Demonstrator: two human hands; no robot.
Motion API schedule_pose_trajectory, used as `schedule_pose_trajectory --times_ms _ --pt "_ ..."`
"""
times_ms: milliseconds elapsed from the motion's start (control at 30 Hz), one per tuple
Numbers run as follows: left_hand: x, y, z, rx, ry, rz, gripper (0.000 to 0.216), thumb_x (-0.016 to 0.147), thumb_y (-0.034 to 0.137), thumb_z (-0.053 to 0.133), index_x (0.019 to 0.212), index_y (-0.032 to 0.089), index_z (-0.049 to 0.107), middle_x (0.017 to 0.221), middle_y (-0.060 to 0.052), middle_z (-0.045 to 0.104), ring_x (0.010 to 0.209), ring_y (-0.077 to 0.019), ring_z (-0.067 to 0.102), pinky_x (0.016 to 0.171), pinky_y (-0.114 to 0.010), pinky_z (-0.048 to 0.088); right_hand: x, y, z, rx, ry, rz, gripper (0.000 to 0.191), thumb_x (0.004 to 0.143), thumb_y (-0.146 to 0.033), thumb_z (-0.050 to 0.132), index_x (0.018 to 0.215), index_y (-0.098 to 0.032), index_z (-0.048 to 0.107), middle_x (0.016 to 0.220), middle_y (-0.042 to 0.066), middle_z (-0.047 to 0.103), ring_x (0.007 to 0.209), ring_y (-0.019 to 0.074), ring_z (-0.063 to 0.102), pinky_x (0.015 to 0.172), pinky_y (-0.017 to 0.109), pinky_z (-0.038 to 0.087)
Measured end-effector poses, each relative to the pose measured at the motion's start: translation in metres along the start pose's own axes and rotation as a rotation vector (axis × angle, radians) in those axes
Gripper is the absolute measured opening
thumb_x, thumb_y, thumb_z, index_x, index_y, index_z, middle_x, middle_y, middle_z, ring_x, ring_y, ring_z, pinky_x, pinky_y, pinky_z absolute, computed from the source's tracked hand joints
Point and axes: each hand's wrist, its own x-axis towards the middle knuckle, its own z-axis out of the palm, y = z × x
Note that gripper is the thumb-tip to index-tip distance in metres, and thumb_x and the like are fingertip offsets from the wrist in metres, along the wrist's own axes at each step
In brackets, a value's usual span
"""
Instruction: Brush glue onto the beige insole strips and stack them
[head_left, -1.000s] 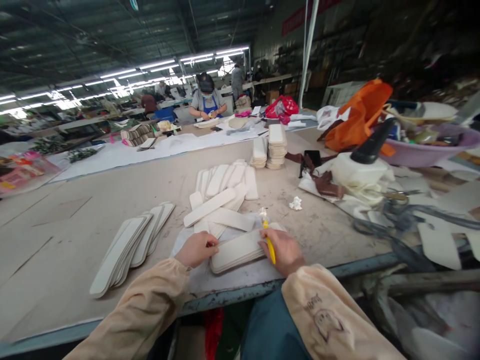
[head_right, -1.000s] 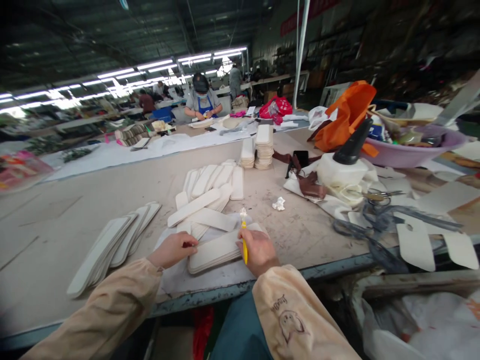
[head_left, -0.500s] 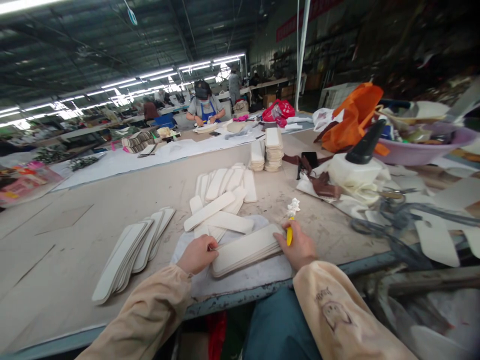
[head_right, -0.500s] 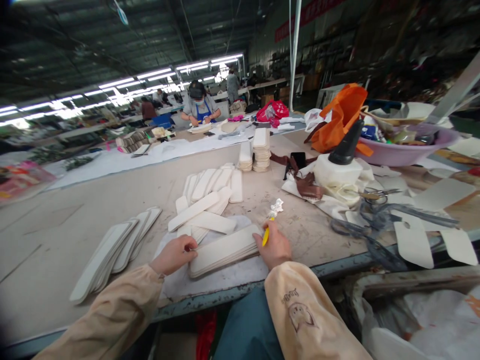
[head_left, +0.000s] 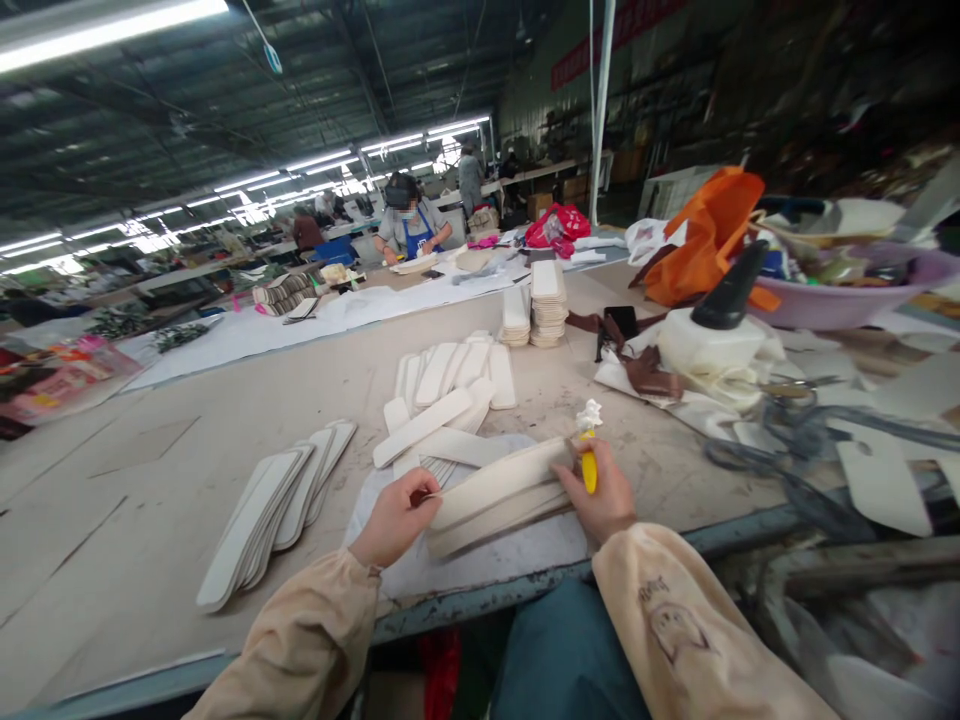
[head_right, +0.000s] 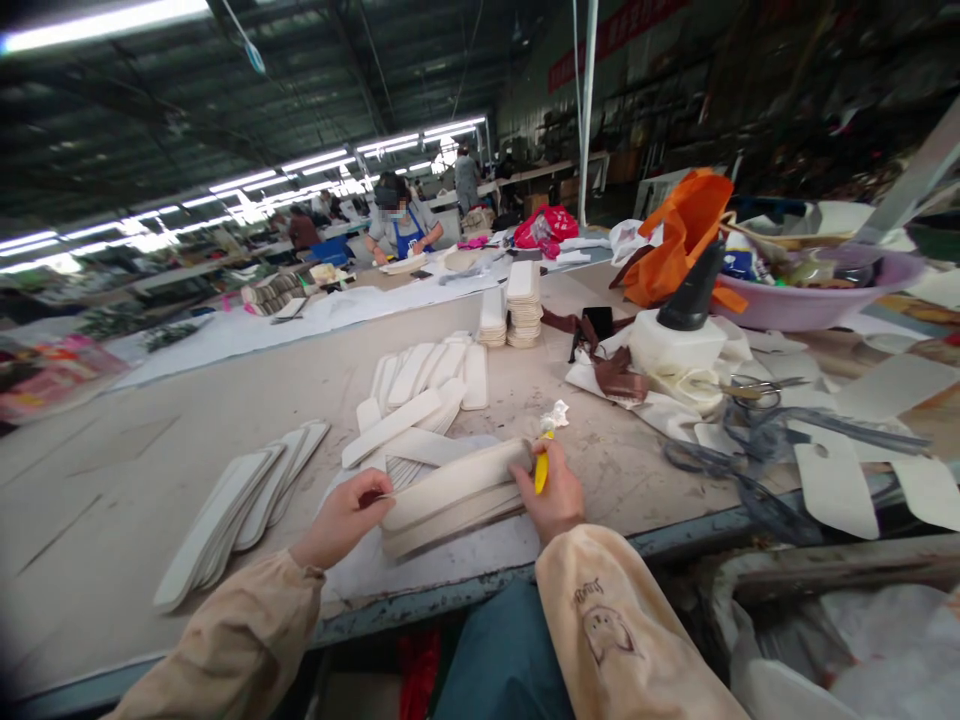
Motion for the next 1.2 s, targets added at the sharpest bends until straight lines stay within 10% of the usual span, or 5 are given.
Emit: schedule_pose_trajectory --times_ms 400,600,1200 --pt "-0.086 0.007 0.05 -1.107 -0.145 -0.463 0.036 0.058 0.033 0.078 0.089 0.022 0.065 0.081 -0.003 0.066 0.07 -0.0175 0.063 0.062 -0.028 0.048 0.007 -0.055 -0.019 0.977 0.076 0.071 0.049 0.069 -0.029 0.081 0.096 -0.026 0.041 0.09 -0.003 0.067 0.075 0.0126 0.064 0.071 0.026 0.05" --pt "-0.114 0.021 0.089 -1.178 -0.539 -0.406 0.05 0.066 0.042 0.08 0.103 0.009 0.072 0.094 -0.017 0.073 0.085 -0.0277 0.072 0.07 -0.03 0.053 -0.002 -0.066 -0.022 0.995 0.013 0.084 0.047 0.07 -0.029 0.082 0.094 -0.026 0.041 0.086 -0.005 0.065 0.07 0.0107 0.061 0.066 0.023 0.048" --pt "-0.121 0.024 0.118 -1.215 -0.438 -0.484 0.055 0.064 0.049 0.084 0.095 0.004 0.074 0.09 -0.019 0.074 0.073 -0.0244 0.073 0.063 -0.025 0.055 -0.001 -0.061 -0.029 0.666 0.063 0.05 0.038 0.074 -0.037 0.077 0.089 -0.025 0.045 0.062 -0.01 0.044 0.054 0.0086 0.043 0.051 0.021 0.033"
